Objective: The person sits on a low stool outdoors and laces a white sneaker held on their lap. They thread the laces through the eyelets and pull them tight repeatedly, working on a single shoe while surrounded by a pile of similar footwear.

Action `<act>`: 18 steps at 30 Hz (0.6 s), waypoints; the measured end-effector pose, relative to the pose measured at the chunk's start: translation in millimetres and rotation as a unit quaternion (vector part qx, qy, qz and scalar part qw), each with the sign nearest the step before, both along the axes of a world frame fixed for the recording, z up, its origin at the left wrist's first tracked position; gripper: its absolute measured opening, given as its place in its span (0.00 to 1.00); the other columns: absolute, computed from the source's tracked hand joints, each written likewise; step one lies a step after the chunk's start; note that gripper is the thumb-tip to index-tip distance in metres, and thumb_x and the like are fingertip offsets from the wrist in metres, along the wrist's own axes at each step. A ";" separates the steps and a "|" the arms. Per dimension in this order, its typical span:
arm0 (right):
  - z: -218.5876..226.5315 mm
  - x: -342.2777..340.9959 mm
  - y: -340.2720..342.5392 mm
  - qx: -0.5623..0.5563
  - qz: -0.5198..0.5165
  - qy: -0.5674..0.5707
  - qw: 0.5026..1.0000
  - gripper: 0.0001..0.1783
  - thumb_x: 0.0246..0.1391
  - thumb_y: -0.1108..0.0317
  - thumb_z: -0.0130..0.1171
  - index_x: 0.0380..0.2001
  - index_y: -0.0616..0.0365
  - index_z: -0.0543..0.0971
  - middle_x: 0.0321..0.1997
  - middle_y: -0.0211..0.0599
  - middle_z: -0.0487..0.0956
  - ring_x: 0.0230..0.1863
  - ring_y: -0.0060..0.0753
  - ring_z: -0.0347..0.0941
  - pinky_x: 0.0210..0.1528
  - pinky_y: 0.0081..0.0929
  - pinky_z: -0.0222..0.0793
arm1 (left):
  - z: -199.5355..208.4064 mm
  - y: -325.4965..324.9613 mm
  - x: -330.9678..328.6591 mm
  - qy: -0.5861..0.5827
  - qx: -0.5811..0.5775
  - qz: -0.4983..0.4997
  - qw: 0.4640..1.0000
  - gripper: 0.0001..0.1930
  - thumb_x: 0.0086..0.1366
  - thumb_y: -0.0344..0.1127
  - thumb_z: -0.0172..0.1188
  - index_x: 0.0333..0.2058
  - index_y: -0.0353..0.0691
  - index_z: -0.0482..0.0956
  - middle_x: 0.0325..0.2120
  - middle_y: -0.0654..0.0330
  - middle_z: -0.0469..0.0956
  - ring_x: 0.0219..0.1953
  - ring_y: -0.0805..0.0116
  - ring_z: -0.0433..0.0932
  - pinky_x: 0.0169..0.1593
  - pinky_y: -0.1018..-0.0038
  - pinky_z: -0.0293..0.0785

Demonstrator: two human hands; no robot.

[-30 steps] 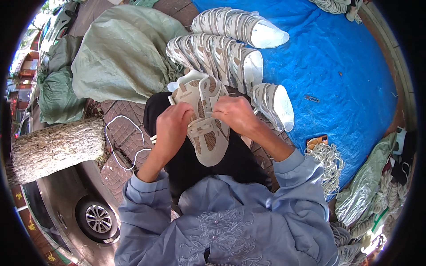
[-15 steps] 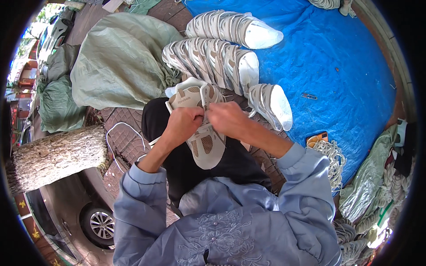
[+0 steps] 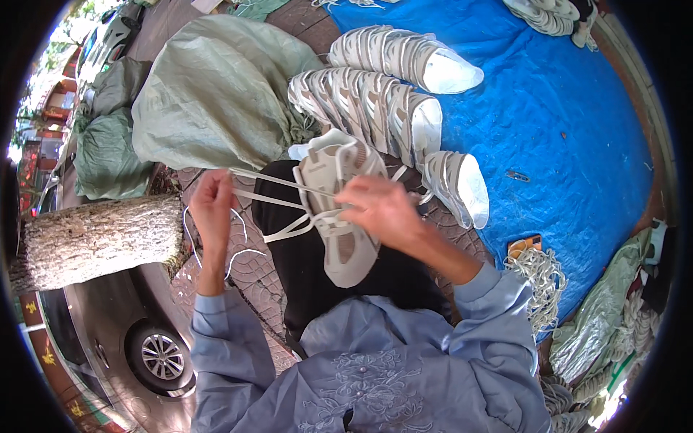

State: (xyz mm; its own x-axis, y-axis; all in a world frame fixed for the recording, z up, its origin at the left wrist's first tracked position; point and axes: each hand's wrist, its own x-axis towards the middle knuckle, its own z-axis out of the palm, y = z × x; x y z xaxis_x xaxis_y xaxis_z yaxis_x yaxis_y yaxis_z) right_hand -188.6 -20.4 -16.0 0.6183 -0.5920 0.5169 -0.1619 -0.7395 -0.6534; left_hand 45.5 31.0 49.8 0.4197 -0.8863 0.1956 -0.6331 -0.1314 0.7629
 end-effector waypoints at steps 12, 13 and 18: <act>2.7 -51.8 -137.9 0.444 -0.064 -0.241 0.861 0.10 0.41 0.71 0.52 0.28 0.66 0.75 0.18 0.30 0.72 0.15 0.17 0.65 0.17 0.12 0.58 | -84.5 -5.0 128.4 -0.177 -0.010 0.075 0.981 0.07 0.53 0.26 0.53 0.32 0.38 0.75 0.23 0.56 0.76 0.20 0.71 0.73 0.25 0.75 0.69; 5.5 -78.1 -167.4 0.410 -0.087 -0.284 0.862 0.12 0.44 0.71 0.53 0.33 0.68 0.74 0.19 0.28 0.70 0.17 0.16 0.62 0.18 0.13 0.56 | -89.3 7.7 171.1 -0.085 0.031 0.132 0.987 0.07 0.53 0.27 0.52 0.31 0.38 0.76 0.22 0.57 0.76 0.21 0.73 0.73 0.25 0.76 0.69; -12.0 -203.5 -228.0 0.427 -0.308 -0.342 0.779 0.13 0.51 0.68 0.51 0.35 0.68 0.73 0.22 0.29 0.71 0.19 0.19 0.64 0.19 0.12 0.57 | -80.8 76.6 342.1 -0.059 0.190 0.355 0.914 0.08 0.54 0.32 0.50 0.30 0.38 0.76 0.19 0.57 0.76 0.17 0.65 0.76 0.17 0.73 0.69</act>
State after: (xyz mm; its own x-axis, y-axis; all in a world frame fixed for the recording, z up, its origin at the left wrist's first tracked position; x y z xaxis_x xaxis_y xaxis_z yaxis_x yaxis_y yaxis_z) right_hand -392.1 -248.5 -28.0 -0.1649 -0.9759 -0.1433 0.2872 0.0915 -0.9535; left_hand 387.6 107.6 -31.0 0.9109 -0.4125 0.0117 -0.3605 -0.7816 0.5090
